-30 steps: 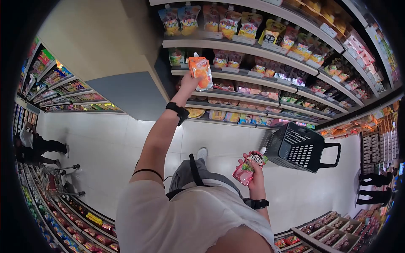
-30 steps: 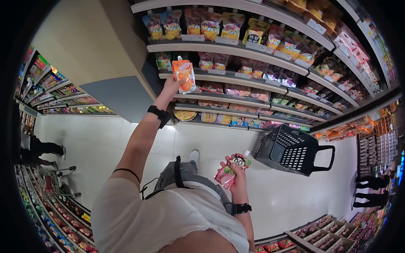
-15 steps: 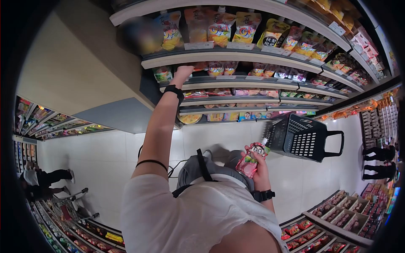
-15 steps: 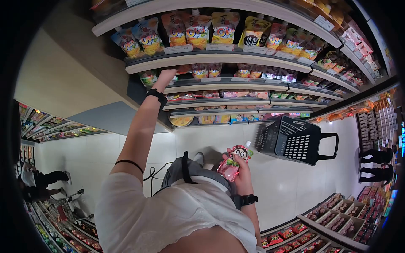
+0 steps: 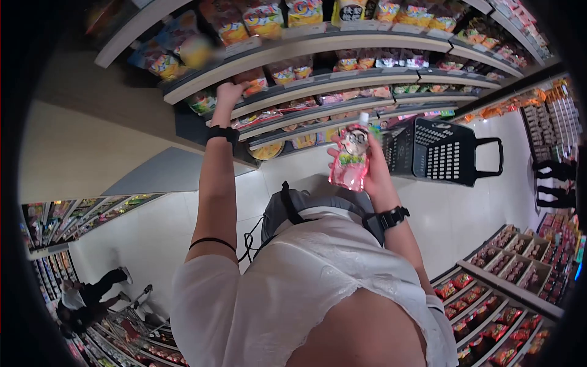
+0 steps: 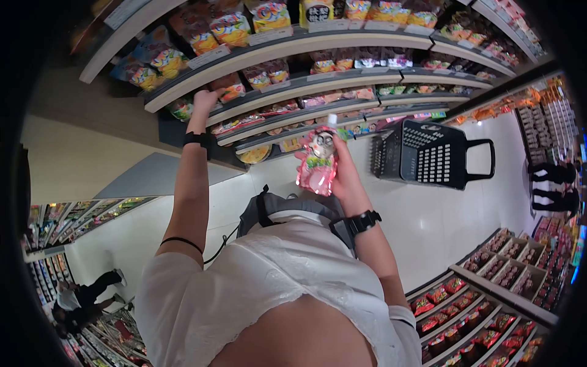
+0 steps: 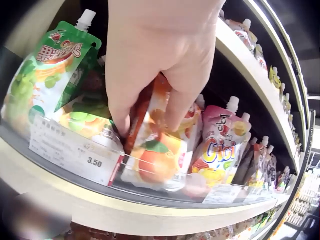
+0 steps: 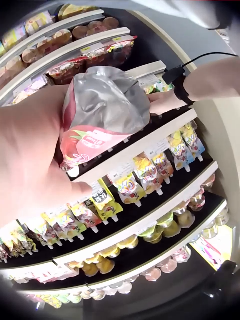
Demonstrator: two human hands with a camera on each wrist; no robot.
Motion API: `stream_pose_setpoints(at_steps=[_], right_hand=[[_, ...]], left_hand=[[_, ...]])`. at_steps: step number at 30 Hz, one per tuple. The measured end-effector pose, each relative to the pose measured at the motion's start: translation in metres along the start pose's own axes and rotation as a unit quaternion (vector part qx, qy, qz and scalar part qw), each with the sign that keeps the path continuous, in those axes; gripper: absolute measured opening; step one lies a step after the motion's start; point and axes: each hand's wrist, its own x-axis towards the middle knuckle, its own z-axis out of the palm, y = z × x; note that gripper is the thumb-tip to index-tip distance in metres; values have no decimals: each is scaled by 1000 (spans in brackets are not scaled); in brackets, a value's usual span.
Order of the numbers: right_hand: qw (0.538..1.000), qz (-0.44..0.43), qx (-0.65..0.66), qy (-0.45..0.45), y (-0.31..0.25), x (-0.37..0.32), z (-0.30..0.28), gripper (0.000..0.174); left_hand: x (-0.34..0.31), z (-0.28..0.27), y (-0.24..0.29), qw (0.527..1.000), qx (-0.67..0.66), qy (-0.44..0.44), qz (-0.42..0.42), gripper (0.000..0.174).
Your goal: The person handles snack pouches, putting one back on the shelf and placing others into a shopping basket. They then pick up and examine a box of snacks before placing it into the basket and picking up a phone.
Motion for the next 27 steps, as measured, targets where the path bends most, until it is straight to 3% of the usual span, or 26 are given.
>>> stream_pose_setpoints(at_steps=[2,3,4,6,7,8,10,12,13,15,17,18,20,22,24,25,27], right_hand=[[999,26,38,-16,-1,9,12,64],[998,30,39,-39,0,14,13,70],[998,28,41,-35,1,17,15,70],[997,44,39,-55,8,22,24,73],[997,50,37,-50,10,21,29,76],[997,53,38,-50,14,24,27,76],[989,73,49,-118,24,30,20,85],[985,99,64,-127,31,33,21,85],[983,105,43,-141,34,35,21,85],[980,117,21,-158,42,38,24,84],[982,150,-23,-115,50,38,30,75],[981,149,-27,-118,56,39,29,75],[979,123,-127,-106,66,42,22,60],[973,138,-135,-126,61,40,26,51],[944,101,-277,-148,62,31,30,54],[946,123,-272,-125,59,27,34,56],[949,135,-256,-126,60,29,25,55]], left_hand=[[-11,-1,15,992,-31,26,-121,40],[-15,7,7,987,-138,26,-79,36],[-20,21,1,987,-138,21,-79,36],[-49,35,3,957,-254,133,37,57],[-61,37,8,952,-281,114,47,74],[-74,38,14,944,-309,102,59,67],[-107,36,37,923,-379,39,57,51],[-136,22,62,890,-431,-142,43,34],[-154,12,83,878,-437,-187,60,27],[-183,-5,115,865,-441,-225,75,26],[-200,-19,131,832,-441,-336,20,29],[-205,-25,131,833,-442,-333,23,29],[-206,-32,133,903,-302,-306,23,31],[-211,-24,122,875,-416,-248,15,32],[-213,-28,120,870,-450,-203,-2,31],[-214,-30,121,867,-450,-212,7,31],[-214,-35,118,848,-475,-229,-56,31]])
